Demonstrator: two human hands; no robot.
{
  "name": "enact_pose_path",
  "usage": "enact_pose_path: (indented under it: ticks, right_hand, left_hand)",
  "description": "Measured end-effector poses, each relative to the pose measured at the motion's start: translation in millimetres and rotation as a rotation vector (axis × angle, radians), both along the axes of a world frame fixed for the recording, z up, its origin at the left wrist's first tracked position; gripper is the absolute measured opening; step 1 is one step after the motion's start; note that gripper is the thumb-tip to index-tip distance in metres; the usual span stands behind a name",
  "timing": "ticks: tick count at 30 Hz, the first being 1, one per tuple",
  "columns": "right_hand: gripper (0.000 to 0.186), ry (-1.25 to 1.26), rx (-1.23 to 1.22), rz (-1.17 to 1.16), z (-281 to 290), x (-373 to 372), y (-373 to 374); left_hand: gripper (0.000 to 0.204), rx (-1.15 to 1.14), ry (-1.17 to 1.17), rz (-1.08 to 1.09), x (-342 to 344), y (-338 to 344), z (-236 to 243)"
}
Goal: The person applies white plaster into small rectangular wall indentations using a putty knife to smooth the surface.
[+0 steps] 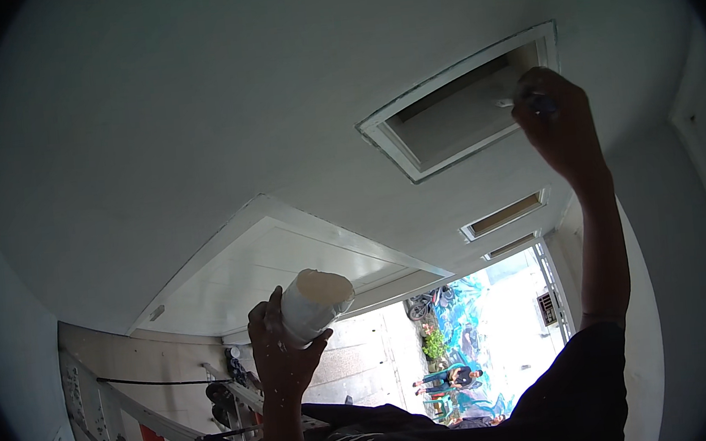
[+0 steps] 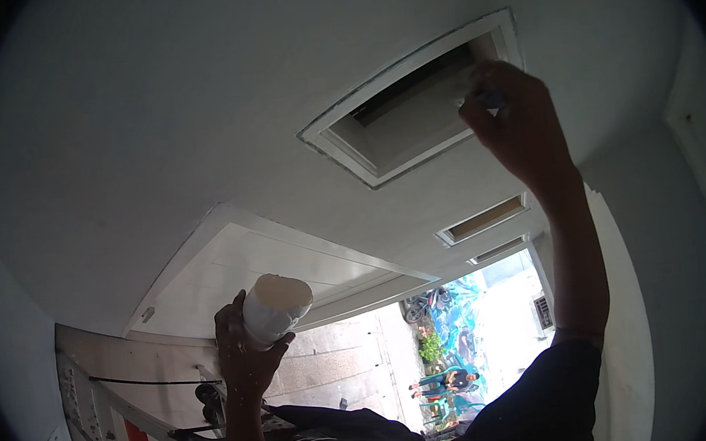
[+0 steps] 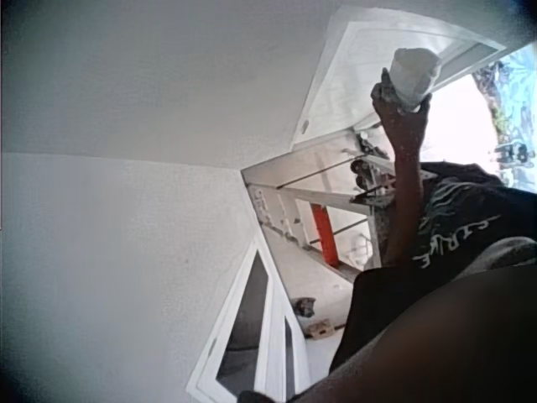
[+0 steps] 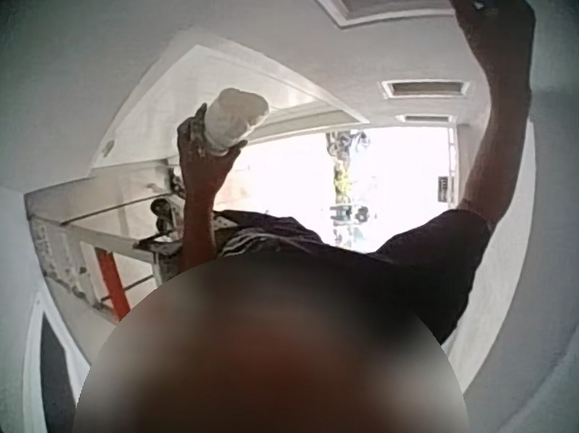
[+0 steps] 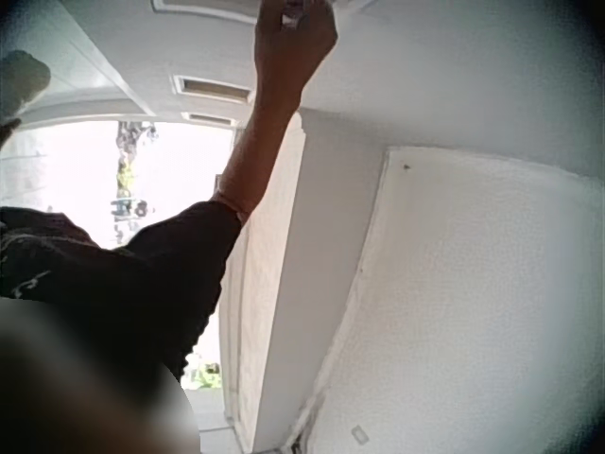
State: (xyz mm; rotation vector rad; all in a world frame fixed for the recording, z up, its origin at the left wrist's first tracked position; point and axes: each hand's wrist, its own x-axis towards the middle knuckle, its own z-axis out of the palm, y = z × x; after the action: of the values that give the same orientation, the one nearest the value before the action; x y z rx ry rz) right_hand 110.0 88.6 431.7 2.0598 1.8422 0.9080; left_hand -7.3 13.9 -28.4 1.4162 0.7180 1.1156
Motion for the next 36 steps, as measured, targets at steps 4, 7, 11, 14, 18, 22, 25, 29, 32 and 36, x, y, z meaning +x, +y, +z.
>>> enact_pose_path:
  ticks: [4,7,11,14,18,22,25,29,32,36]
  right_hand:
    - [0.004,0.025,0.052,0.021,-5,10,6]
    - [0.005,-0.001,0.039,0.067,-5,12,7]
    - [0.009,-0.024,0.076,0.014,5,3,13]
    - [0.012,-0.06,0.066,0.034,1,10,15]
    - [0.012,-0.071,0.039,-0.04,8,1,16]
    - [0.011,-0.048,0.145,0.154,4,12,14]
    - [0.011,-0.126,0.049,0.049,4,8,10]
    - [0.011,0.034,0.081,-0.003,4,-4,8]
    - [0.012,0.024,0.046,0.079,-7,10,6]
    - [0.014,0.016,0.006,-0.046,-2,-5,14]
  left_hand:
    - [0.111,-0.066,-0.007,-0.042,-1,1,7]
    - [0.111,-0.06,0.022,-0.038,-1,3,5]
    - [0.111,-0.052,0.012,-0.028,-2,3,5]
    - [0.112,-0.049,0.015,-0.036,-1,2,5]
    - [0.114,-0.037,-0.01,-0.011,0,1,1]
    - [0.114,-0.03,-0.009,-0.008,0,1,6]
    - [0.113,-0.011,0.001,0.0,-1,1,2]
    - [0.113,-0.032,0.008,-0.015,-1,1,3]
    - [0.112,-0.026,0.0,-0.022,-1,0,5]
    - [0.112,-0.035,0.037,-0.033,0,0,2]
